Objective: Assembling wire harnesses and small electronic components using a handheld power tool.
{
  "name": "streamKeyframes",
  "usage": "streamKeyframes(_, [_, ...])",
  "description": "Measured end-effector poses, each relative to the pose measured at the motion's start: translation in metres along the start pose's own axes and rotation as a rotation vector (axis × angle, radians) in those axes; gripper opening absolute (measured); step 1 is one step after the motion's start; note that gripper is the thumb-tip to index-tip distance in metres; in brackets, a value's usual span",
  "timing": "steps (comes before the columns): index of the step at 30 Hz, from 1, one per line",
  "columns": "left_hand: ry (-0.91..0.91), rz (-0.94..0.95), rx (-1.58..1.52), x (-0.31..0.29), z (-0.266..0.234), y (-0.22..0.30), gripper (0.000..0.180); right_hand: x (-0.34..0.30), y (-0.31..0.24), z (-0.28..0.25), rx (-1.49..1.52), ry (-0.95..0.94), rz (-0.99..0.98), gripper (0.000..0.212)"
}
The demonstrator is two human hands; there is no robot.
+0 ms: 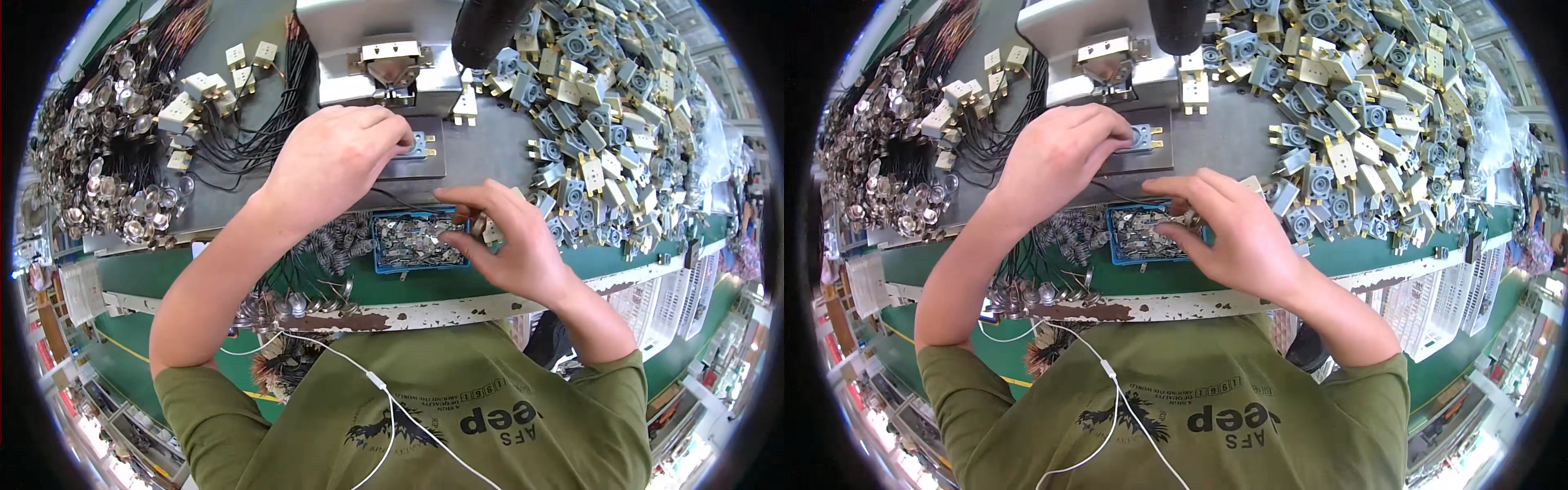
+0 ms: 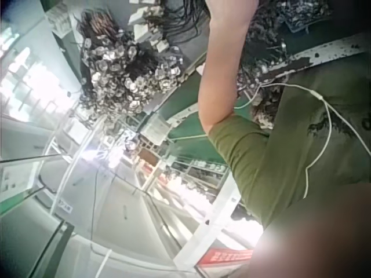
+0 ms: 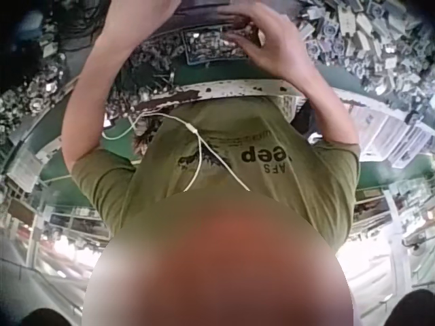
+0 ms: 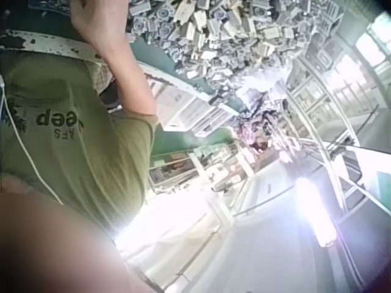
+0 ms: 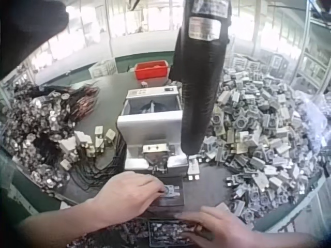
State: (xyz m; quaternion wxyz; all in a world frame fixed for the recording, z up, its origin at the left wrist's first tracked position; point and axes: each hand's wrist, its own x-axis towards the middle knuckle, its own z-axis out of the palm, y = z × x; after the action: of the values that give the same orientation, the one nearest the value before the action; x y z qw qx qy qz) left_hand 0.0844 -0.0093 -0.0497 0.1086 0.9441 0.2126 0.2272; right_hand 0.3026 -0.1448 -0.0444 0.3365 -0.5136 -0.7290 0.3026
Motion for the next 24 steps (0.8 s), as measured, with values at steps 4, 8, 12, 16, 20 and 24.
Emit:
streamKeyframes(4, [-0.017, -0.015, 0.058, 0.003, -0.003, 0.005, 0.01, -0.006, 0.0, -0.002, 0.027, 0.047, -0.029, 0.049])
streamKeyframes(8, [-0.031, -0.064, 0.021, 0.006, -0.006, 0.011, 0.015, -0.01, 0.005, 0.0, 0.066, 0.183, -0.16, 0.048])
streamKeyframes(12, [-0.073, -0.066, -0.242, -0.006, -0.022, 0.026, 0.022, -0.008, 0.003, -0.005, -0.099, 0.236, -0.051, 0.045])
streamKeyframes(16, [-0.243, 0.0, -0.137, -0.015, -0.03, 0.022, 0.019, 0.011, -0.011, -0.022, -0.084, -0.022, 0.161, 0.035])
streamKeyframes(20, [-0.272, -0.024, -0.236, -0.014, -0.033, 0.019, 0.017, 0.02, -0.003, -0.028, 0.069, -0.127, 0.21, 0.029])
streamKeyframes(24, [-0.245, -0.072, -0.343, -0.02, -0.038, 0.014, 0.017, 0.021, -0.009, -0.025, -0.003, -0.092, 0.18, 0.028])
